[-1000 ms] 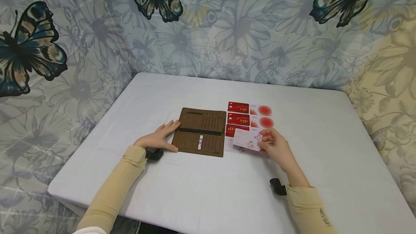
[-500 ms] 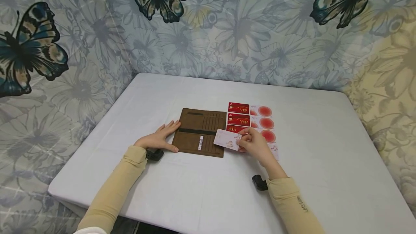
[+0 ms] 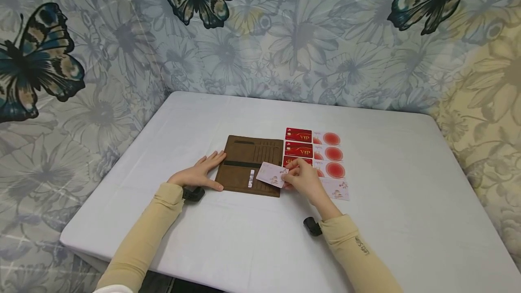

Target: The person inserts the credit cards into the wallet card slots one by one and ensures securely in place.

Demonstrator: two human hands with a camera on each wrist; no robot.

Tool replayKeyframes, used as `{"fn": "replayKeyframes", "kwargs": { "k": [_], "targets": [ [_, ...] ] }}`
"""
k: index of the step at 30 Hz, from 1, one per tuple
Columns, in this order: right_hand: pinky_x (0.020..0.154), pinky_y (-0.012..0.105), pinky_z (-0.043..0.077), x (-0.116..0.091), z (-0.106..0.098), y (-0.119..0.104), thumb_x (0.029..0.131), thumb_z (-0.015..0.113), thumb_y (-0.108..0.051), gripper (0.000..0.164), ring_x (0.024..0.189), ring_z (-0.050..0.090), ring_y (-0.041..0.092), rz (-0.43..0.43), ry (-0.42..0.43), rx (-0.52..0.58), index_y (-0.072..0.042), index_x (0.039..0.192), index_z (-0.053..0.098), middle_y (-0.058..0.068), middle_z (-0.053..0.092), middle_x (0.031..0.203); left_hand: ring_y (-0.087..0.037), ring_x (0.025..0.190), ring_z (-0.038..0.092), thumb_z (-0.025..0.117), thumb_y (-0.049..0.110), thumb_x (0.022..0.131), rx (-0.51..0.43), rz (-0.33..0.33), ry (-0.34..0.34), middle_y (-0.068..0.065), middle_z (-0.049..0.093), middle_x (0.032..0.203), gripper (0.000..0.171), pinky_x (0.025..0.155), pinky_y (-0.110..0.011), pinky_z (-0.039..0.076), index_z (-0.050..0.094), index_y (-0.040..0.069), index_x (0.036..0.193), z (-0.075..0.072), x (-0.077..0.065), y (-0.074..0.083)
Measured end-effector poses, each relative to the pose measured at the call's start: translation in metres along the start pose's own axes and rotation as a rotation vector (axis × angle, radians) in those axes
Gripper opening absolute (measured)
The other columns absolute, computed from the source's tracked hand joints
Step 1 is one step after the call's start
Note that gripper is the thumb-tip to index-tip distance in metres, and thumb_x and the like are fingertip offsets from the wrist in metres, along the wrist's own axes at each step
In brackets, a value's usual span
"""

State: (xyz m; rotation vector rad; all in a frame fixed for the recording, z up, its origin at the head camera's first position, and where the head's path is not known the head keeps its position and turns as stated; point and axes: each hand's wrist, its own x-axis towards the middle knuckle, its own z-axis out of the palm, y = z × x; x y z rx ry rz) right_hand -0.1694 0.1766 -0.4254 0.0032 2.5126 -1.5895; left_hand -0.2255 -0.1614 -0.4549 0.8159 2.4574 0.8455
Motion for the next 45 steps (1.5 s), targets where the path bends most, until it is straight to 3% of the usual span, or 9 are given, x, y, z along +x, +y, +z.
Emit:
{"fn": "replayKeyframes", "kwargs": {
  "k": [16,29,45],
  "targets": [
    [0.057,0.037,0.055,0.000,0.006,0.000,0.081,0.067,0.002,0.025,0.059,0.066,0.027,-0.039,-0.061,0.071,0.006,0.095,0.046,0.012,0.064,0.068,-0.018,0.139,-0.009,0.074,0.047,0.074,0.003,-0.002,-0.006,-0.004,-0.004,0.154,0.110,0.109,-0.042,-0.009,0.004,0.009,0.150,-0.001,0.001,0.001],
    [0.059,0.037,0.055,0.000,0.004,0.003,0.083,0.068,-0.003,0.027,0.060,0.065,0.026,0.022,-0.169,0.081,0.006,0.099,0.047,0.013,0.065,0.072,-0.017,0.138,-0.009,0.074,0.047,0.074,0.004,-0.019,-0.008,-0.004,-0.004,0.154,0.110,0.109,-0.041,-0.009,0.004,0.010,0.150,-0.002,0.002,0.001],
    [0.054,0.030,0.054,0.017,0.010,-0.007,0.085,0.067,-0.006,0.025,0.055,0.060,0.019,0.019,-0.158,-0.146,0.006,0.103,0.055,0.009,0.060,0.070,-0.020,0.139,-0.008,0.075,0.045,0.074,-0.004,-0.013,-0.005,-0.006,-0.003,0.154,0.109,0.109,-0.042,-0.009,0.004,0.009,0.150,-0.001,-0.001,0.004]
  ]
}}
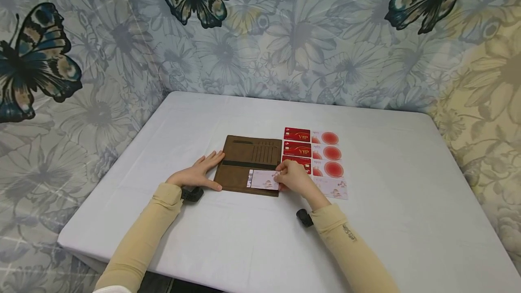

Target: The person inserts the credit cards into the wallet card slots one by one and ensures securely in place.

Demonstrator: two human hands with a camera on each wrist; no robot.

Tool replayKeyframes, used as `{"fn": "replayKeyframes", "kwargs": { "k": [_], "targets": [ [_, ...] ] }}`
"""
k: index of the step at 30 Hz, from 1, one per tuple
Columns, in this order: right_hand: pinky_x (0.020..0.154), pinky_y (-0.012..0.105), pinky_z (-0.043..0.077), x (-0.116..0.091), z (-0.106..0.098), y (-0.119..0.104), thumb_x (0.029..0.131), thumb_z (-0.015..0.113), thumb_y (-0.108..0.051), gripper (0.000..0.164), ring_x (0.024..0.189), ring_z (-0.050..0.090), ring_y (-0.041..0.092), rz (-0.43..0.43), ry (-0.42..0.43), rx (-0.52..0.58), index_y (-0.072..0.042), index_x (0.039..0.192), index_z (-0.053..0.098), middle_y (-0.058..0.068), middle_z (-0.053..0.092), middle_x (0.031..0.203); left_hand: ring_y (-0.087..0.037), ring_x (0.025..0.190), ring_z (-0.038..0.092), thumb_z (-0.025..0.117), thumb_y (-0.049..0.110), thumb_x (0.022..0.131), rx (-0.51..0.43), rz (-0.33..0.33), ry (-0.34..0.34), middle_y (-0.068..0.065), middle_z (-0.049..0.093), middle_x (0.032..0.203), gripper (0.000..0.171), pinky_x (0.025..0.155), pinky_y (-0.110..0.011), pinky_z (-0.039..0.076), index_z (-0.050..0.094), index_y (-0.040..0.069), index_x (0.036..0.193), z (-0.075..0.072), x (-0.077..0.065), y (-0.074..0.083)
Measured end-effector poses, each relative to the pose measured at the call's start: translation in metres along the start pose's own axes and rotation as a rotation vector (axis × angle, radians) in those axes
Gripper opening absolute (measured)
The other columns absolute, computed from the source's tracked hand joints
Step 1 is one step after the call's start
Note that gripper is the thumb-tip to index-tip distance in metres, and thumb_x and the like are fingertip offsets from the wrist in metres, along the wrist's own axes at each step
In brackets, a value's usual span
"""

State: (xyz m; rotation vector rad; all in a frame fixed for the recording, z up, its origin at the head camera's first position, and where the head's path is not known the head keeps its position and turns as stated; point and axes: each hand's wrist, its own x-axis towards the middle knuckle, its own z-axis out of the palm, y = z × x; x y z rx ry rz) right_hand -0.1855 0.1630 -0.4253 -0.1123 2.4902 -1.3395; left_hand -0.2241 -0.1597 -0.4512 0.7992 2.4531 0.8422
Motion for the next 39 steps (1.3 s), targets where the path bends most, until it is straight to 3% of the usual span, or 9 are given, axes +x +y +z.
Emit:
{"fn": "replayKeyframes", "kwargs": {
  "k": [6,14,26,34,39],
  "targets": [
    [0.052,0.029,0.052,0.005,0.004,-0.002,0.084,0.066,-0.005,0.021,0.054,0.057,0.016,-0.019,0.015,-0.100,0.005,0.101,0.057,0.008,0.057,0.070,-0.021,0.139,-0.008,0.075,0.044,0.075,-0.010,0.010,0.005,-0.006,-0.003,0.154,0.109,0.109,-0.042,-0.008,0.005,0.008,0.150,0.000,-0.001,0.000],
    [0.051,0.026,0.050,0.012,0.007,-0.003,0.084,0.068,-0.007,0.020,0.054,0.055,0.015,-0.011,0.003,-0.140,0.001,0.098,0.057,0.007,0.054,0.066,-0.021,0.139,-0.009,0.075,0.044,0.075,-0.012,0.015,0.004,-0.007,-0.003,0.154,0.109,0.109,-0.043,-0.009,0.004,0.007,0.149,0.001,0.000,-0.001],
    [0.051,0.027,0.050,0.017,0.010,-0.004,0.083,0.069,-0.010,0.023,0.054,0.055,0.016,-0.004,-0.038,-0.129,0.001,0.099,0.057,0.007,0.054,0.067,-0.019,0.139,-0.009,0.075,0.044,0.075,-0.005,0.003,0.003,-0.004,-0.003,0.154,0.108,0.109,-0.041,-0.009,0.004,0.009,0.150,0.002,0.001,-0.001],
    [0.059,0.028,0.052,0.004,0.005,0.002,0.083,0.069,-0.011,0.042,0.062,0.059,0.017,-0.021,-0.054,-0.057,0.007,0.117,0.052,0.007,0.057,0.074,-0.021,0.139,-0.009,0.074,0.043,0.076,-0.007,0.012,0.004,-0.006,-0.003,0.154,0.108,0.109,-0.041,-0.009,0.004,0.007,0.149,0.002,0.000,-0.001],
    [0.061,0.029,0.050,-0.006,0.000,0.009,0.083,0.069,-0.013,0.039,0.065,0.057,0.018,-0.003,-0.066,-0.035,0.005,0.116,0.056,0.007,0.058,0.078,-0.022,0.139,-0.009,0.072,0.051,0.075,-0.027,0.047,0.015,-0.008,-0.003,0.154,0.110,0.109,-0.042,-0.010,0.005,0.006,0.149,0.001,-0.003,-0.001]
  ]
}}
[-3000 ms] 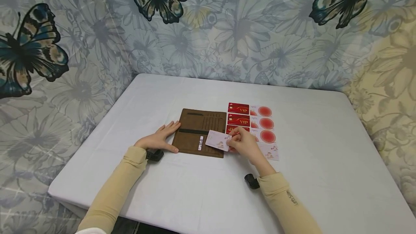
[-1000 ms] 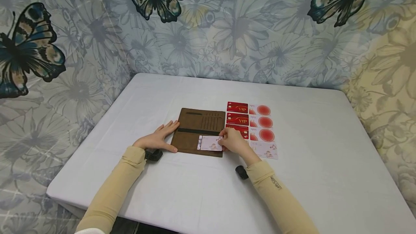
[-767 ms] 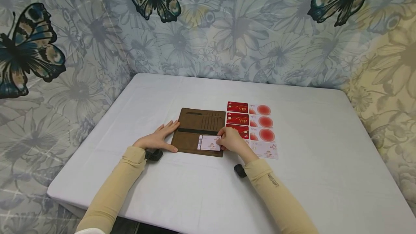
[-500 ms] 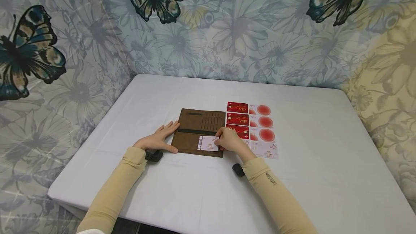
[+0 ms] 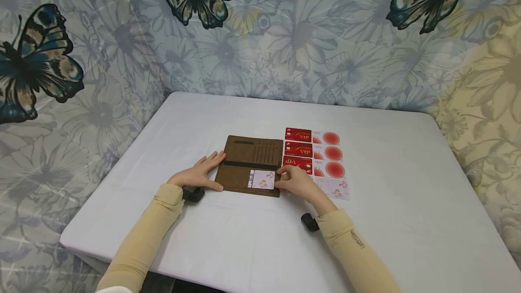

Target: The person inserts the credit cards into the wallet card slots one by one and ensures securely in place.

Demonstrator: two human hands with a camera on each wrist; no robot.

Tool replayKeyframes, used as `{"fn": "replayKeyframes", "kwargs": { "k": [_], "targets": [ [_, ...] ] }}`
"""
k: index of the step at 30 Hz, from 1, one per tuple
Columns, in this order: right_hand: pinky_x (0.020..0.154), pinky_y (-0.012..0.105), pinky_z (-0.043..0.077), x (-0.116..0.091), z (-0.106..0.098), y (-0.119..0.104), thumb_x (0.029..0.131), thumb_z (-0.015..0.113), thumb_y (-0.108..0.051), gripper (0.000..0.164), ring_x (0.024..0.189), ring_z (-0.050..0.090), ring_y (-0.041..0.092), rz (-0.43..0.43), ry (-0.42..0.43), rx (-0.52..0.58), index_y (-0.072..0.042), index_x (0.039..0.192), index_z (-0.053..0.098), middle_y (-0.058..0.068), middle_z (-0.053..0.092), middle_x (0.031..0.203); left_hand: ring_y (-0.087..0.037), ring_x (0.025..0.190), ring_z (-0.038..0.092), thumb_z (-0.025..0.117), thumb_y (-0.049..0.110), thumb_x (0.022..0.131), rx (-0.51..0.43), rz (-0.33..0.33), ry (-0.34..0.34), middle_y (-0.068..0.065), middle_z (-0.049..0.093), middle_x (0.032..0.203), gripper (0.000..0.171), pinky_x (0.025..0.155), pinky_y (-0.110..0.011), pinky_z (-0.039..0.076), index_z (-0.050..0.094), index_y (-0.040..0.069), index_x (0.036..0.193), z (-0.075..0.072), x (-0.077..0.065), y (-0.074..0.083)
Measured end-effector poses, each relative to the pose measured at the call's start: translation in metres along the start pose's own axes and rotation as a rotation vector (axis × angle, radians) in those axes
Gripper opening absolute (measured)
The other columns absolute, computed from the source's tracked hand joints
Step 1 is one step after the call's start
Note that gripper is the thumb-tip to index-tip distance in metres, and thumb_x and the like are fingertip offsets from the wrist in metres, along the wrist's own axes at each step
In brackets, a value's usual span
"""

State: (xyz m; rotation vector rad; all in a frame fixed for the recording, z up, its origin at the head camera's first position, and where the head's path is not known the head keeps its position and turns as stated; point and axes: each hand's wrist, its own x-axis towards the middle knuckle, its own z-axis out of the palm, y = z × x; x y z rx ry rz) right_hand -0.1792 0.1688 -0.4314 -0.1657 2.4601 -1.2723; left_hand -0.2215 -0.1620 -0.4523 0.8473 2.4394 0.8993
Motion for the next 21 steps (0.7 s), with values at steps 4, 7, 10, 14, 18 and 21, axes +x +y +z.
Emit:
{"fn": "replayKeyframes", "kwargs": {
  "k": [4,7,10,14,18,21],
  "targets": [
    [0.061,0.030,0.050,-0.007,-0.002,0.003,0.083,0.069,-0.014,0.035,0.065,0.056,0.019,-0.016,-0.047,-0.011,0.004,0.112,0.060,0.006,0.057,0.075,-0.023,0.139,-0.009,0.071,0.053,0.075,-0.010,0.011,0.002,-0.009,-0.002,0.154,0.111,0.108,-0.043,-0.011,0.005,0.005,0.149,-0.001,-0.001,0.001],
    [0.061,0.030,0.050,-0.009,-0.001,0.003,0.082,0.070,-0.014,0.036,0.065,0.056,0.018,-0.038,-0.079,-0.005,0.005,0.111,0.060,0.005,0.056,0.073,-0.021,0.139,-0.008,0.072,0.049,0.075,0.007,-0.011,-0.002,-0.008,-0.002,0.154,0.109,0.109,-0.042,-0.010,0.004,0.007,0.149,0.000,0.000,0.001],
    [0.059,0.029,0.047,-0.010,0.001,0.002,0.082,0.070,-0.013,0.035,0.064,0.054,0.018,-0.049,-0.082,-0.008,0.005,0.111,0.060,0.005,0.055,0.073,-0.020,0.139,-0.008,0.074,0.045,0.075,0.025,-0.031,-0.008,-0.007,-0.002,0.154,0.108,0.109,-0.041,-0.009,0.004,0.007,0.150,0.000,0.002,0.001],
    [0.058,0.029,0.044,-0.009,0.003,0.000,0.083,0.068,-0.011,0.032,0.063,0.054,0.018,-0.059,-0.070,-0.014,0.005,0.109,0.060,0.005,0.055,0.073,-0.019,0.139,-0.009,0.074,0.044,0.075,0.033,-0.049,-0.016,-0.005,-0.003,0.154,0.109,0.109,-0.040,-0.009,0.003,0.009,0.150,0.001,0.003,-0.001],
    [0.060,0.030,0.045,-0.008,0.006,-0.003,0.083,0.067,-0.010,0.030,0.065,0.056,0.019,-0.055,-0.065,-0.008,0.004,0.108,0.060,0.005,0.057,0.075,-0.019,0.139,-0.009,0.074,0.044,0.075,0.032,-0.050,-0.012,-0.006,-0.003,0.154,0.108,0.109,-0.041,-0.009,0.004,0.009,0.150,0.000,0.003,0.001],
    [0.063,0.030,0.048,-0.006,0.008,-0.005,0.083,0.067,-0.011,0.030,0.066,0.057,0.019,-0.057,-0.080,0.012,0.004,0.108,0.061,0.005,0.058,0.077,-0.020,0.139,-0.009,0.074,0.045,0.075,0.039,-0.048,-0.009,-0.006,-0.002,0.154,0.109,0.109,-0.041,-0.009,0.004,0.008,0.150,0.000,0.003,0.001]
  ]
}}
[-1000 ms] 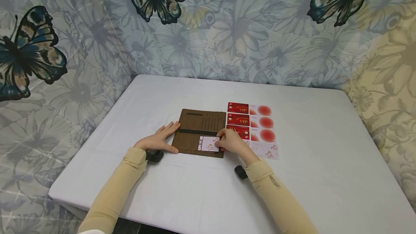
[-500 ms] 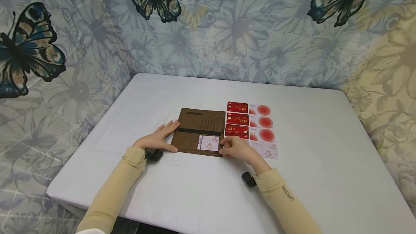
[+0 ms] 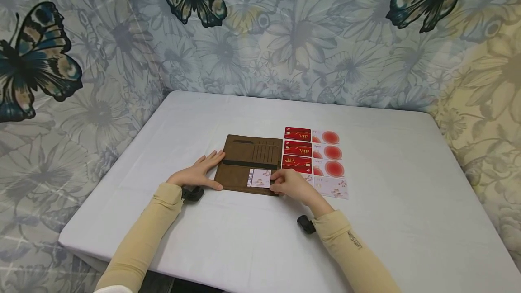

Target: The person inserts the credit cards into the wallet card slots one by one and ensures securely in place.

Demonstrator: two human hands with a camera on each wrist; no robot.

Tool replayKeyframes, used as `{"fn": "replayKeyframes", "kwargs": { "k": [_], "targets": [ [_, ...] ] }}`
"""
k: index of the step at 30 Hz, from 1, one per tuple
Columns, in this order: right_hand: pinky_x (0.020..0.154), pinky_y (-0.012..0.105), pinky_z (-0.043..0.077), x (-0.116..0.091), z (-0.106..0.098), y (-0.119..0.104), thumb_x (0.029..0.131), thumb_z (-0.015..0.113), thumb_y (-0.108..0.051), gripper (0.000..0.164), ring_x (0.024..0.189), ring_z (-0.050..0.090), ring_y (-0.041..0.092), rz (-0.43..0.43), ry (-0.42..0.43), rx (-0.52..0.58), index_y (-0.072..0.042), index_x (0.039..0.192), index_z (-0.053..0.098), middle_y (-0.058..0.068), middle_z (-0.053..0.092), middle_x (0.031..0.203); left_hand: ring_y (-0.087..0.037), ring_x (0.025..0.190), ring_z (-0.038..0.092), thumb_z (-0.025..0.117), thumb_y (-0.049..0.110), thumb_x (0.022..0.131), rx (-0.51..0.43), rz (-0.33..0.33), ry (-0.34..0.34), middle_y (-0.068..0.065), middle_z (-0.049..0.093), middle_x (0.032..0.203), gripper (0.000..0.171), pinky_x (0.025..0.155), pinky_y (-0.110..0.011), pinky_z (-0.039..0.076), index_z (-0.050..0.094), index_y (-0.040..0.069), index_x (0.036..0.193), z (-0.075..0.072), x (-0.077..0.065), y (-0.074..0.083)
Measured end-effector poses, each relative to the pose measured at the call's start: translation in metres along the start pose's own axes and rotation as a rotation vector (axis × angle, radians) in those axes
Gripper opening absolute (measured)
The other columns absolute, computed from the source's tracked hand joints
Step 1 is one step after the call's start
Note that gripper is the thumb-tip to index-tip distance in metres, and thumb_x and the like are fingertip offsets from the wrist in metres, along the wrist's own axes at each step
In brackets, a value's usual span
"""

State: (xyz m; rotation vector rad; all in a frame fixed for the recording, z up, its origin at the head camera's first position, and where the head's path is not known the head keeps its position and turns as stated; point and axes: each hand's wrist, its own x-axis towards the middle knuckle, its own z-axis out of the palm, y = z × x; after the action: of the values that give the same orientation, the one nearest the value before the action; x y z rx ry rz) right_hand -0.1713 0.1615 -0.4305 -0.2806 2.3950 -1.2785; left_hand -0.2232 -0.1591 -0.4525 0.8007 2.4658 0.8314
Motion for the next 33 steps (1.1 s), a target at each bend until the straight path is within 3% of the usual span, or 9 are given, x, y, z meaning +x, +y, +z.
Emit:
{"fn": "replayKeyframes", "kwargs": {
  "k": [11,33],
  "targets": [
    [0.066,0.032,0.051,0.010,0.010,-0.006,0.085,0.067,-0.013,0.033,0.069,0.057,0.018,-0.052,-0.064,0.054,0.007,0.109,0.058,0.006,0.058,0.078,-0.019,0.139,-0.009,0.074,0.046,0.075,0.004,-0.008,-0.002,-0.005,-0.003,0.154,0.110,0.109,-0.042,-0.009,0.004,0.009,0.150,0.001,0.000,-0.001],
    [0.062,0.029,0.050,0.019,0.014,-0.007,0.084,0.067,-0.010,0.029,0.067,0.054,0.018,0.023,-0.060,0.064,0.005,0.107,0.057,0.007,0.057,0.078,-0.018,0.138,-0.010,0.074,0.045,0.075,0.019,-0.015,-0.003,-0.005,-0.003,0.154,0.109,0.109,-0.042,-0.009,0.004,0.009,0.150,0.000,0.002,-0.001]
  ]
}}
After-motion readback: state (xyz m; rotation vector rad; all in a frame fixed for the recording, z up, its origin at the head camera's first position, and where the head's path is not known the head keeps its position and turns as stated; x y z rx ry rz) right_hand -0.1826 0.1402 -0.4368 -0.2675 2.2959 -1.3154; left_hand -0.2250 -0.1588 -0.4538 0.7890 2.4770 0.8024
